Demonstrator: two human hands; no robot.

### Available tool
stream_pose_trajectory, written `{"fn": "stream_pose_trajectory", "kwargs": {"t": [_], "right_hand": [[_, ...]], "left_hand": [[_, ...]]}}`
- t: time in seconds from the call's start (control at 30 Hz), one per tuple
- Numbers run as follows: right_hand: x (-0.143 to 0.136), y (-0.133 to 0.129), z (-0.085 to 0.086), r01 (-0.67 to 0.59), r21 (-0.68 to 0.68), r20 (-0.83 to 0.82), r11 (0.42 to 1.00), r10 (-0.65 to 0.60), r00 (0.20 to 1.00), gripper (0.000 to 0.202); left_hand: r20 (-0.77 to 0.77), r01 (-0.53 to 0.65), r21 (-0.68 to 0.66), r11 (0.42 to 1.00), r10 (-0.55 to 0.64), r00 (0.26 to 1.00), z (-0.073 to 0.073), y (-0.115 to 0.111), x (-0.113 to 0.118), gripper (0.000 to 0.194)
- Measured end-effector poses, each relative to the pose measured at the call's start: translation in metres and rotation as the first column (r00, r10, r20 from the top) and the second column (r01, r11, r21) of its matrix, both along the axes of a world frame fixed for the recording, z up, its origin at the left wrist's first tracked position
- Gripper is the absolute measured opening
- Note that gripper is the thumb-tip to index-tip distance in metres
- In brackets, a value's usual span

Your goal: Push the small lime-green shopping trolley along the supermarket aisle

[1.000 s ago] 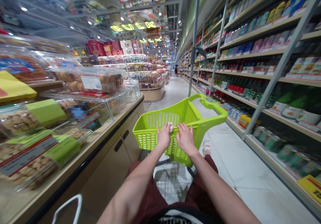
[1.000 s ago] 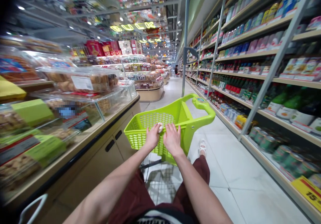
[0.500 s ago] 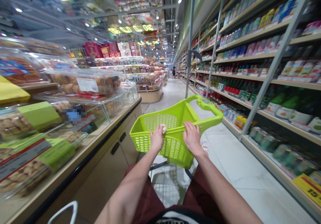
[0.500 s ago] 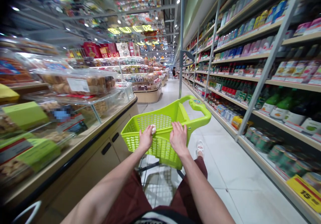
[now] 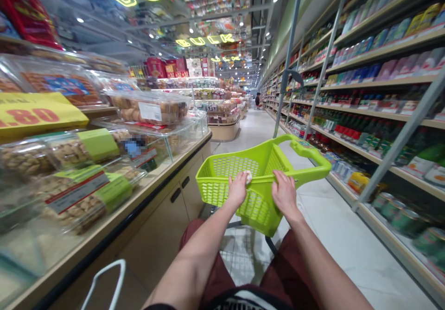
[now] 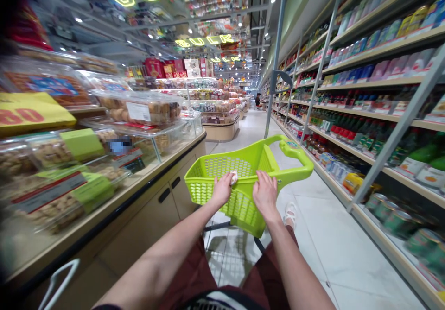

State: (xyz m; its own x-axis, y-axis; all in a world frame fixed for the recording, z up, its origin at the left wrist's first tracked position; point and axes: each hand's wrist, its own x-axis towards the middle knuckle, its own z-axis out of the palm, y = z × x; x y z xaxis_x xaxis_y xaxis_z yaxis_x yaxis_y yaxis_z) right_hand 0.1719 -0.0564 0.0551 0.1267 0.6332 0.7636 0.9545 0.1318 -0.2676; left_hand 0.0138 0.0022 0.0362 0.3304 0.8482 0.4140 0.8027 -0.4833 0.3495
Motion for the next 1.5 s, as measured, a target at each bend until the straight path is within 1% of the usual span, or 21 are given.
{"fn": "stream_pose_trajectory", "kwargs": {"t": [0.1, 0.17, 0.23, 0.3, 0.37, 0.43, 0.5, 0.53, 0.67, 0.73, 0.8, 0.87, 0.93, 0.97, 1.03, 1.13, 1.27, 1.33, 1.4, 1.43, 1.5], "right_hand": [[-0.001, 0.007, -0.005, -0.042, 0.014, -0.018, 0.999, 0.043, 0.999, 0.040], [-0.003, 0.011, -0.008, -0.105, 0.012, -0.039, 0.994, 0.105, 0.994, 0.040], [-0.006, 0.012, -0.009, -0.178, 0.016, -0.086, 0.984, 0.178, 0.980, 0.040], [-0.009, 0.012, -0.009, -0.221, 0.033, -0.206, 0.975, 0.223, 0.953, 0.040], [-0.014, 0.011, -0.008, -0.252, 0.052, -0.414, 0.966, 0.250, 0.875, 0.045], [-0.019, 0.010, -0.007, -0.293, 0.097, -0.623, 0.951, 0.287, 0.727, 0.052], [-0.024, 0.010, -0.006, -0.329, 0.166, -0.744, 0.930, 0.337, 0.577, 0.057], [-0.026, 0.009, -0.005, -0.336, 0.200, -0.769, 0.920, 0.360, 0.528, 0.058], [-0.024, 0.007, -0.003, -0.318, 0.263, -0.799, 0.911, 0.390, 0.457, 0.055], [-0.019, 0.004, -0.002, -0.280, 0.280, -0.820, 0.918, 0.381, 0.428, 0.055], [-0.014, 0.001, 0.000, -0.236, 0.287, -0.833, 0.928, 0.364, 0.416, 0.054], [-0.011, -0.003, 0.002, -0.230, 0.276, -0.824, 0.933, 0.353, 0.443, 0.052], [-0.012, -0.009, 0.004, -0.251, 0.219, -0.782, 0.943, 0.324, 0.532, 0.049], [-0.013, -0.012, 0.004, -0.248, 0.175, -0.745, 0.953, 0.292, 0.600, 0.048], [-0.015, -0.020, 0.003, -0.178, 0.100, -0.632, 0.979, 0.201, 0.748, 0.048], [-0.014, -0.029, 0.002, -0.115, 0.102, -0.449, 0.988, 0.149, 0.881, 0.061], [0.001, -0.029, 0.003, -0.185, 0.102, -0.371, 0.977, 0.210, 0.905, 0.052], [0.013, -0.025, 0.006, -0.210, 0.072, -0.327, 0.975, 0.222, 0.918, 0.046], [0.027, -0.023, 0.011, -0.196, 0.072, -0.239, 0.978, 0.207, 0.949, 0.046], [0.035, -0.021, 0.016, -0.157, 0.095, -0.191, 0.983, 0.173, 0.966, 0.047], [0.054, -0.019, 0.025, -0.033, 0.166, -0.102, 0.985, 0.051, 0.994, 0.050]], "left_hand": [[0.036, -0.045, -0.039, 0.998, 0.046, 0.998, 0.000, 0.002, -0.004, 0.048], [0.091, 0.010, -0.034, 0.999, -0.007, 0.996, 0.006, -0.003, 0.009, 0.047], [0.163, 0.119, 0.007, 0.993, -0.118, 0.980, 0.014, -0.010, 0.026, 0.047], [0.232, 0.172, 0.071, 0.983, -0.184, 0.955, 0.023, -0.017, 0.040, 0.047], [0.263, 0.213, 0.131, 0.968, -0.241, 0.934, 0.031, -0.024, 0.046, 0.048], [0.271, 0.269, 0.177, 0.947, -0.310, 0.911, 0.036, -0.028, 0.046, 0.049], [0.280, 0.322, 0.203, 0.925, -0.370, 0.886, 0.038, -0.032, 0.045, 0.050], [0.286, 0.339, 0.208, 0.917, -0.389, 0.876, 0.038, -0.033, 0.044, 0.051], [0.366, 0.383, 0.165, 0.909, -0.417, 0.832, 0.036, -0.036, 0.046, 0.057], [0.492, 0.386, 0.057, 0.921, -0.362, 0.791, 0.033, -0.038, 0.049, 0.065], [0.657, 0.436, -0.099, 0.895, -0.270, 0.704, 0.031, -0.041, 0.054, 0.064], [0.802, 0.547, -0.211, 0.810, -0.176, 0.571, 0.029, -0.046, 0.060, 0.051], [0.888, 0.631, -0.245, 0.736, -0.091, 0.451, 0.029, -0.050, 0.065, 0.038], [0.907, 0.643, -0.252, 0.723, -0.056, 0.417, 0.029, -0.053, 0.067, 0.033], [0.915, 0.617, -0.251, 0.746, -0.027, 0.403, 0.030, -0.055, 0.070, 0.028], [0.888, 0.580, -0.212, 0.787, -0.093, 0.451, 0.028, -0.055, 0.072, 0.024], [0.777, 0.649, -0.259, 0.715, -0.245, 0.580, 0.025, -0.053, 0.077, 0.026], [0.672, 0.651, -0.253, 0.716, -0.355, 0.650, 0.025, -0.051, 0.077, 0.036], [0.503, 0.605, -0.164, 0.779, -0.461, 0.731, 0.026, -0.049, 0.073, 0.052], [0.405, 0.553, -0.108, 0.826, -0.472, 0.783, 0.025, -0.047, 0.069, 0.059], [0.233, 0.389, -0.035, 0.920, -0.371, 0.899, 0.022, -0.042, 0.060, 0.067]]}}
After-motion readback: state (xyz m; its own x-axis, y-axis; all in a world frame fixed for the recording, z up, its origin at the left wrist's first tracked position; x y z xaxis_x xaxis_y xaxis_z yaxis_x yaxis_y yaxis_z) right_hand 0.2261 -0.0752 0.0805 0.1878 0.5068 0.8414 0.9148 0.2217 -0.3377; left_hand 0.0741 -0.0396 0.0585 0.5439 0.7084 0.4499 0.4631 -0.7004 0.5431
